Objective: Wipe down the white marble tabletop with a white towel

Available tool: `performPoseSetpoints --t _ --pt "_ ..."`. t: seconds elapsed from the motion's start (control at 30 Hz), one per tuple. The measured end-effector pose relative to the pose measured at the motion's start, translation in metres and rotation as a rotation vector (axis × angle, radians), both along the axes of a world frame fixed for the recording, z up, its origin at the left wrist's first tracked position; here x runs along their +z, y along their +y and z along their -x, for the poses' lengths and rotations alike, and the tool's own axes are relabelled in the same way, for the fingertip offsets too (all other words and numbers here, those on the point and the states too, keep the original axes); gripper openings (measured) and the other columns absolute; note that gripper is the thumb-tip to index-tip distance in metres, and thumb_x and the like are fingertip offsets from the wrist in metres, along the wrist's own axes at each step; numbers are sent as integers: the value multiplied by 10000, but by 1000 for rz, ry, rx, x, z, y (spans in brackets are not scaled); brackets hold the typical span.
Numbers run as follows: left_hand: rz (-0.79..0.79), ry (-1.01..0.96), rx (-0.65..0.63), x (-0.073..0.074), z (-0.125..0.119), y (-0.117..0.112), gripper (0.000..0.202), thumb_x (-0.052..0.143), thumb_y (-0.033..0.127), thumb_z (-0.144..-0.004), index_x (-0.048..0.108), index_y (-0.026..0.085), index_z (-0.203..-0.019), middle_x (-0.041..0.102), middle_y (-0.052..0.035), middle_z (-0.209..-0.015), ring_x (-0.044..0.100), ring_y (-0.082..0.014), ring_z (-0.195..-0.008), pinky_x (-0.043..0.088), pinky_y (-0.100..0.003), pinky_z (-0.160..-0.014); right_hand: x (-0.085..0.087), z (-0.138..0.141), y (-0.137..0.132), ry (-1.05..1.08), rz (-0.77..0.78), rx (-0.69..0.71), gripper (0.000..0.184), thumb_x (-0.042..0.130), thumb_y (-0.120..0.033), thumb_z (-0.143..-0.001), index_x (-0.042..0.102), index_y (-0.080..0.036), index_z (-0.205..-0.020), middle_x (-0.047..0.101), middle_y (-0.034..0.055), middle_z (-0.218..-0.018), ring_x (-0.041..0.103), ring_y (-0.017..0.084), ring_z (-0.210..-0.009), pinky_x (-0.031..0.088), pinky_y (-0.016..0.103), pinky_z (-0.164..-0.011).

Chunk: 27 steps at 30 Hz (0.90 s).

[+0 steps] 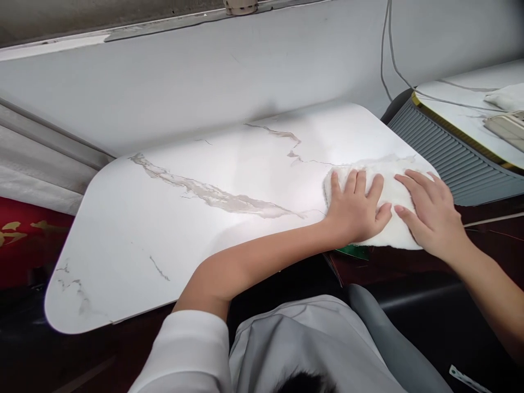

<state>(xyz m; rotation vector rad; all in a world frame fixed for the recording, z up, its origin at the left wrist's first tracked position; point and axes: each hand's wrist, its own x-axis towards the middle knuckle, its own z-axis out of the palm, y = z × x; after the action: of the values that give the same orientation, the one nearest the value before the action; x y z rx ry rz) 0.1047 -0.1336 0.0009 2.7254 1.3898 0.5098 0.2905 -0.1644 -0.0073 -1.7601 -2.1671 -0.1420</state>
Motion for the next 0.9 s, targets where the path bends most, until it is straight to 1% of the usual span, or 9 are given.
performPoseSetpoints --t 0.07,0.13,0.2,0.37,0.5,0.6,0.7,0.8,0.9 --pt "0 -8 9 -1 7 -8 591 290 420 -1014 384 120 -1515 385 -185 -1554 300 -321 -1465 216 -613 -1185 1 8 -6 1 61 -30 565 282 -553 -966 158 -519 -1515 311 -17 -1558 232 302 -1481 283 570 -1197" --pt "8 -12 17 -1 12 -12 588 303 421 -1011 395 127 -1511 381 -183 -1556 305 -312 -1464 215 -597 -1193 3 14 -7 -8 95 -65 555 284 -558 -962 164 -537 -1504 310 -30 -1561 234 322 -1477 330 606 -1156" --pt "16 -16 25 -1 14 -11 581 309 411 -1011 394 130 -1512 378 -180 -1559 304 -307 -1465 205 -589 -1199 5 20 -3 -20 92 -91 537 287 -534 -959 241 -499 -1493 344 -19 -1547 282 340 -1453 354 608 -1140" --pt "86 -4 36 3 16 1 570 297 378 -1011 365 138 -1524 366 -145 -1574 280 -287 -1480 193 -597 -1205 9 31 16 -42 60 -135 526 302 -500 -931 468 -342 -1404 454 11 -1481 394 372 -1374 403 565 -1124" --pt "146 48 71 13 13 16 590 302 327 -1003 373 41 -1514 349 -188 -1573 240 -338 -1491 69 -600 -1232 13 37 32 -46 73 -136 540 310 -494 -913 520 -291 -1367 478 23 -1465 414 380 -1351 410 565 -1111" --pt "244 76 110 18 10 32 620 305 345 -1001 334 19 -1527 301 -198 -1592 194 -364 -1501 43 -623 -1222 18 44 47 -39 105 -149 540 319 -478 -910 517 -283 -1374 472 28 -1471 410 384 -1346 423 585 -1081" --pt "285 22 143 16 13 55 593 278 311 -996 302 97 -1548 255 -135 -1623 162 -310 -1518 87 -627 -1214 20 51 69 -32 147 -179 545 331 -479 -918 496 -281 -1398 444 27 -1493 385 389 -1355 428 599 -1059" --pt "268 -44 186 10 20 84 566 284 291 -985 326 186 -1540 270 -71 -1626 170 -246 -1521 75 -569 -1231 19 59 97 -12 129 -162 503 341 -462 -939 485 -304 -1395 452 30 -1479 376 381 -1360 426 596 -1046" --pt "261 -78 228 8 29 114 555 293 308 -981 348 223 -1527 286 -43 -1622 179 -211 -1519 54 -517 -1244 14 68 130 -3 87 -134 443 346 -438 -970 474 -343 -1383 481 31 -1441 381 367 -1356 436 589 -1016"
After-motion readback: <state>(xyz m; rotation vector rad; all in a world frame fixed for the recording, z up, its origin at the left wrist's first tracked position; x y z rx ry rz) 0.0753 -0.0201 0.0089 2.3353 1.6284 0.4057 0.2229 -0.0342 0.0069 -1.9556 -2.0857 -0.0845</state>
